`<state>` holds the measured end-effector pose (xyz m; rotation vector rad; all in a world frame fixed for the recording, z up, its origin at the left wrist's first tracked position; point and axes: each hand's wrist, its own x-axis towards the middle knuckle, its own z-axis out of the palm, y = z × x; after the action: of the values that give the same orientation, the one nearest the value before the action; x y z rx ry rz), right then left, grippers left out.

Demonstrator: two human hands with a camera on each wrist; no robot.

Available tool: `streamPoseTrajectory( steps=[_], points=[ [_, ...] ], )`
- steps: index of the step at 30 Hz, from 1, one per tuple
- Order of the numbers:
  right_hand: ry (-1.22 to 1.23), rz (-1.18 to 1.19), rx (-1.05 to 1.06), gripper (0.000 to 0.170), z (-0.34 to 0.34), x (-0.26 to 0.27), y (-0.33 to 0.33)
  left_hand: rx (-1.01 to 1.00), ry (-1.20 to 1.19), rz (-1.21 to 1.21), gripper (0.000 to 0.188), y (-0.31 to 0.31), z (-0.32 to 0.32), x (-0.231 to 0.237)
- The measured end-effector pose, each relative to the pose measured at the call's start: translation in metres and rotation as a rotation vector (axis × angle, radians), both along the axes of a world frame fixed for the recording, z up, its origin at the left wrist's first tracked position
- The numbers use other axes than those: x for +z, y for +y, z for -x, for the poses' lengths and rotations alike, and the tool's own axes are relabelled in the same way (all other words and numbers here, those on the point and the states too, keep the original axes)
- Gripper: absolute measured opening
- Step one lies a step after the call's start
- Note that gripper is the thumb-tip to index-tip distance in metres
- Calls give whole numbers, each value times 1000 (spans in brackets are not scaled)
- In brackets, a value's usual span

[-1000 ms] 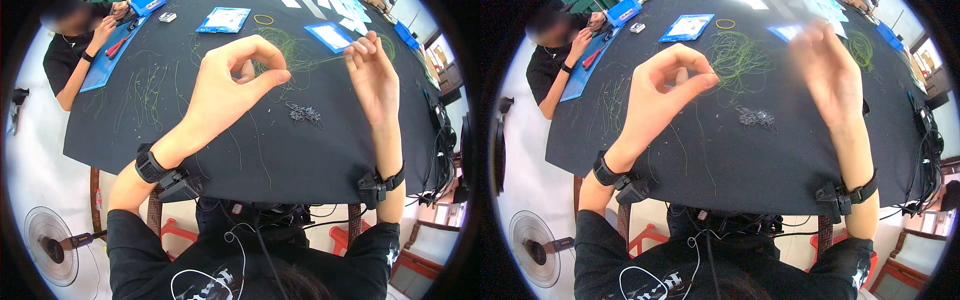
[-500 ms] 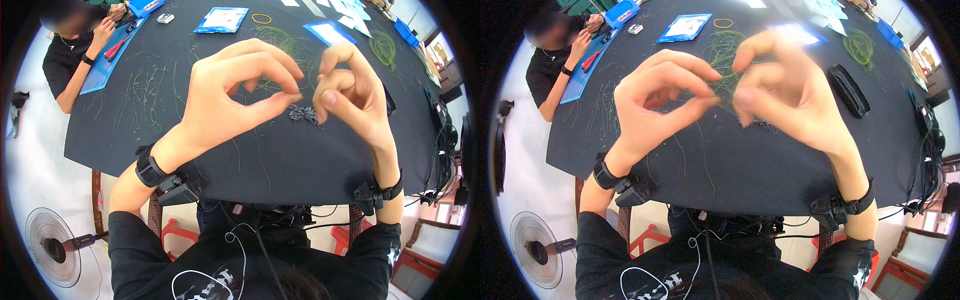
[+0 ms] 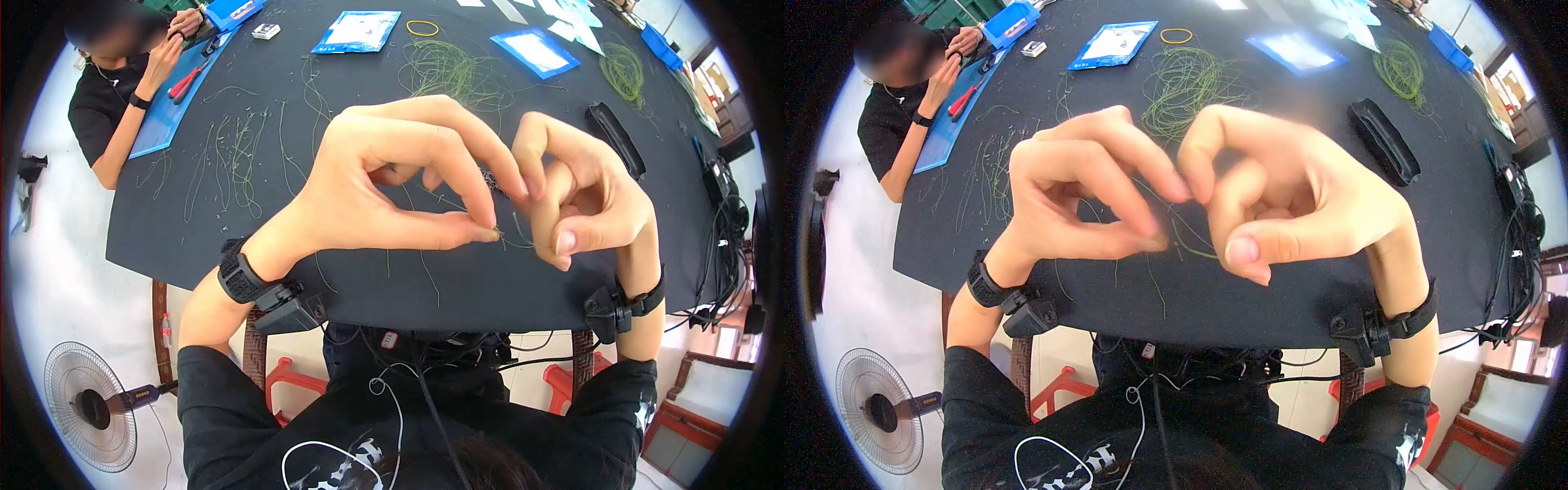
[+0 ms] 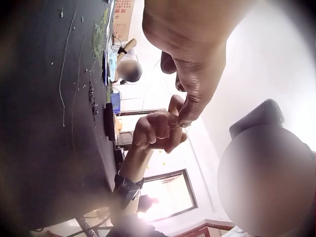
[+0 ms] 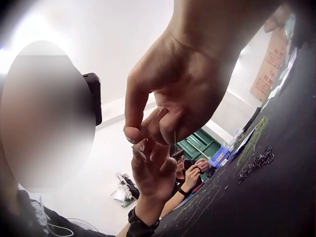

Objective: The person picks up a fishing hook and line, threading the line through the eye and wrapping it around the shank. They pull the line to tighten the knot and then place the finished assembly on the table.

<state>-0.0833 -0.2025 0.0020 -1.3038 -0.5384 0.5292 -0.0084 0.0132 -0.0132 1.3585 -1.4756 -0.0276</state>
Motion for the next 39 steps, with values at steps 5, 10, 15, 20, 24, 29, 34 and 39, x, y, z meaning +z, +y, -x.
streamPoseTrajectory(
  steps=[5, 10, 15, 20, 24, 29, 34, 39],
  points=[
    [94, 30, 42, 43, 1, 1, 0, -87, -7, 32, 20, -3, -2, -1],
    [118, 45, 59, 44, 0, 2, 0, -114, 16, 27, 18, -5, -1, 0],
    [133, 76, 84, 46, 0, 2, 0, -109, 22, 8, 17, -5, 1, -1],
    [100, 109, 170, 35, -2, 4, -3, -112, 20, -12, 17, -4, 0, 1],
    [92, 96, 174, 35, -2, 3, -4, -122, 11, -34, 16, -4, -1, 2],
    [99, 123, 171, 35, -1, 3, -4, -116, 12, -34, 15, -5, 0, 1],
    [110, 135, 172, 36, -2, 4, -3, -111, 22, -61, 16, -4, 1, 1],
    [90, 152, 170, 34, -3, 5, -5, -100, 42, -16, 18, -6, 2, -2]
  ],
)
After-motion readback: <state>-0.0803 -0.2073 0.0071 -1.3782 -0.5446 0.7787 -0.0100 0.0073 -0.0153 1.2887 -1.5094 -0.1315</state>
